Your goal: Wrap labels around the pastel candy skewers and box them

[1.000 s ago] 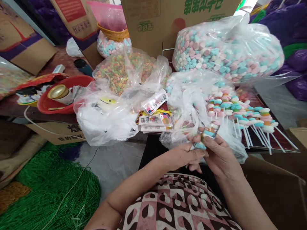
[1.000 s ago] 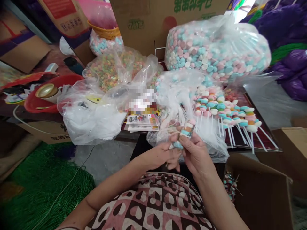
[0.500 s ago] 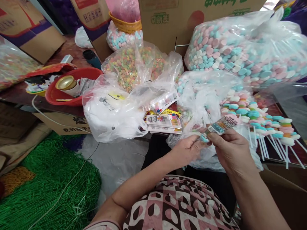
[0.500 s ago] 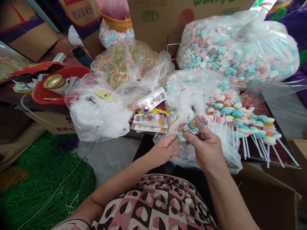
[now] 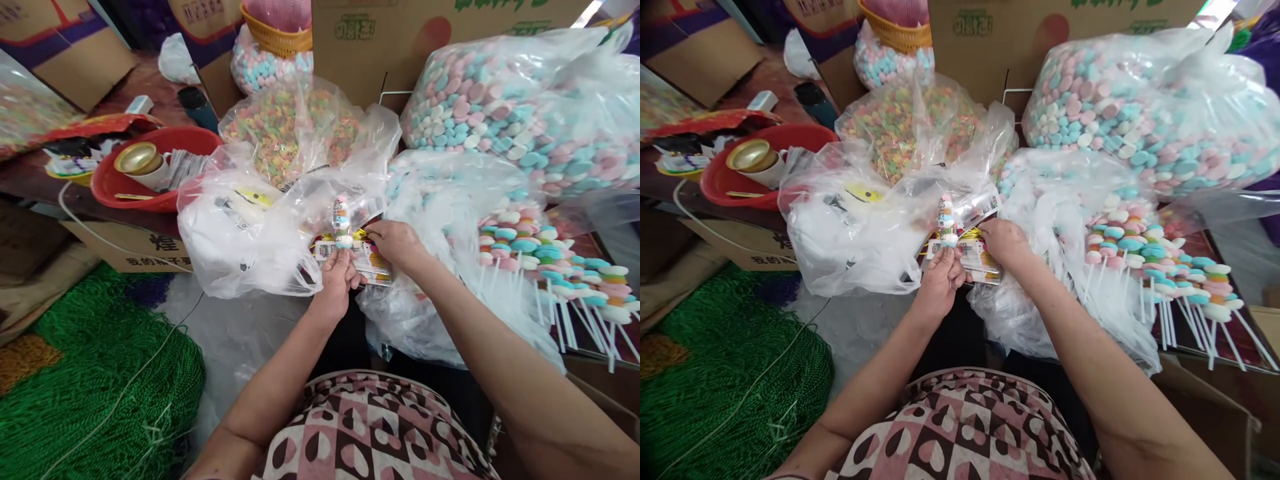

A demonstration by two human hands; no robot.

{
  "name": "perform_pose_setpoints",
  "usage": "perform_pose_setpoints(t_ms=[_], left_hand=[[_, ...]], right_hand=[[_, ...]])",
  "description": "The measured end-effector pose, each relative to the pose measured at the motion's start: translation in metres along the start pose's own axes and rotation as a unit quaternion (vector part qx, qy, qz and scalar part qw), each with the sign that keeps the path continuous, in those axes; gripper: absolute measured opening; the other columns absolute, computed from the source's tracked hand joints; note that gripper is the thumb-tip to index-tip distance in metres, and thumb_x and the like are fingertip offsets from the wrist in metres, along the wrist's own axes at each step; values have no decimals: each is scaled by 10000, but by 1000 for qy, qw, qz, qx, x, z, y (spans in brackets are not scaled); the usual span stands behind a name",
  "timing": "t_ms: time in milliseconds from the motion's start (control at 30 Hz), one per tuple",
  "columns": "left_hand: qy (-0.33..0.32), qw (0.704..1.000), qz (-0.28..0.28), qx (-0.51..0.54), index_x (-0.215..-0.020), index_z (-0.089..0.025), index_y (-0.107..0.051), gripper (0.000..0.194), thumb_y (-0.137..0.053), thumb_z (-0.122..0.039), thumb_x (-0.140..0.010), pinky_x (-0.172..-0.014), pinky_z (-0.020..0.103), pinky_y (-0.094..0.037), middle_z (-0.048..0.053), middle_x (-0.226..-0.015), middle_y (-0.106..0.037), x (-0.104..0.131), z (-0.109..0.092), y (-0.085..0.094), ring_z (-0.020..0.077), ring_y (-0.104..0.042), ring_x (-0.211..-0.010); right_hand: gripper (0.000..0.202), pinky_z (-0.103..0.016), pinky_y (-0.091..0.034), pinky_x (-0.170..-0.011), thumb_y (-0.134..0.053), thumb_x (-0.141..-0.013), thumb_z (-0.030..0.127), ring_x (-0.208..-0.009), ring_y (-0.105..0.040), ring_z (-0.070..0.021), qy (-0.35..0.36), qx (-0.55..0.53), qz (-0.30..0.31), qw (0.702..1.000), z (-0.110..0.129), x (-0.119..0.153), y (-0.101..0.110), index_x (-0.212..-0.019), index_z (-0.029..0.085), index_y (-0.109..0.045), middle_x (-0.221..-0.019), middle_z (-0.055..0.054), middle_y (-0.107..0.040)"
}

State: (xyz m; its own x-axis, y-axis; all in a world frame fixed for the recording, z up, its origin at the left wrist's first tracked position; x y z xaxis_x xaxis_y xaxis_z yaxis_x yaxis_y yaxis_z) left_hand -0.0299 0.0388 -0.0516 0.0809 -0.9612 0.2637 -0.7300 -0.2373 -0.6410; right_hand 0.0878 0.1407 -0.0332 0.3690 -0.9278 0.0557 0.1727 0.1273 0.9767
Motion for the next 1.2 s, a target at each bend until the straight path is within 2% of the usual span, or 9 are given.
perform_pose_setpoints(t_ms=[100, 233, 433, 633, 833, 1000, 1100, 1200], left_hand=[[4, 1000, -5, 15, -742, -180, -536, 352, -709, -479, -814, -512, 211, -461, -127, -430, -297, -3, 2, 2, 41, -340, -364], [5, 1000, 4, 20, -753, -175, -551, 365, -735, -489, -784, -501, 206, -460, -128, -432, -298, -4, 4, 4, 37, -355, -367], [11, 1000, 13, 15, -759, -176, -542, 379, -726, -507, -788, -509, 220, -480, -125, -430, -324, -4, 4, 5, 40, -359, -365], [13, 1000, 16, 2, -780, -177, -541, 366, -695, -506, -821, -551, 234, -508, -123, -448, -323, -4, 4, 5, 41, -361, -381], [21, 1000, 4, -1, -769, -180, -530, 350, -680, -489, -841, -531, 223, -490, -125, -429, -310, -2, 3, 2, 47, -361, -369], [14, 1000, 6, -4, -762, -181, -529, 334, -682, -466, -842, -522, 231, -499, -125, -424, -315, -1, 3, 0, 50, -358, -363], [9, 1000, 11, -7, -765, -182, -530, 330, -682, -464, -842, -539, 235, -511, -124, -427, -319, -2, 3, 2, 48, -361, -367], [4, 1000, 20, -14, -774, -180, -539, 326, -677, -467, -845, -546, 235, -511, -123, -432, -320, -1, 4, 3, 49, -365, -371]], right_hand=[[296, -294, -467, -862, -474, -944, 208, -1002, -652, -223, 17, 46, 15, 999, 1, -14, -10, -999, 182, -763, -1128, -110, -732], [320, -305, -453, -821, -434, -963, 210, -970, -649, -236, 25, 83, 17, 996, -1, -15, -12, -1014, 151, -744, -1100, -147, -721], [293, -298, -419, -714, -446, -952, 196, -887, -667, -231, 31, 108, 31, 993, -6, -11, -1, -1021, 161, -728, -1041, -135, -743], [332, -316, -392, -684, -403, -959, 197, -873, -668, -258, 9, 119, 10, 993, -14, 3, 14, -1003, 132, -726, -1016, -166, -735], [263, -311, -415, -744, -491, -889, 207, -891, -666, -247, -47, -40, -58, 996, -28, 14, 6, -994, 171, -730, -983, -113, -755], [260, -319, -446, -747, -522, -855, 204, -827, -673, -239, -71, -101, -77, 989, -28, 14, -7, -999, 185, -738, -913, -97, -766], [240, -329, -478, -763, -542, -839, 197, -819, -679, -232, -78, -154, -102, 980, -33, 10, -8, -930, 191, -763, -885, -88, -771], [262, -304, -512, -678, -522, -868, 241, -709, -669, -196, -94, -225, -142, 959, -40, 7, -6, -906, 165, -770, -754, -60, -748]])
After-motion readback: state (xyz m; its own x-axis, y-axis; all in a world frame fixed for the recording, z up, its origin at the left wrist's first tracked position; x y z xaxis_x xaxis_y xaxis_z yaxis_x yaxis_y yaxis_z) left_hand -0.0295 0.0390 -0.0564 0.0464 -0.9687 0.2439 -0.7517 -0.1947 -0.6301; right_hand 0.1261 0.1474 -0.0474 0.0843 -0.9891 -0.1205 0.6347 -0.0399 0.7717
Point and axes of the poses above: each hand's wrist, its own x-axis away from the middle knuckle, its own y-axis out of the back of the hand, z = x × y, the point moved 3 cm from there along -x, towards the middle knuckle
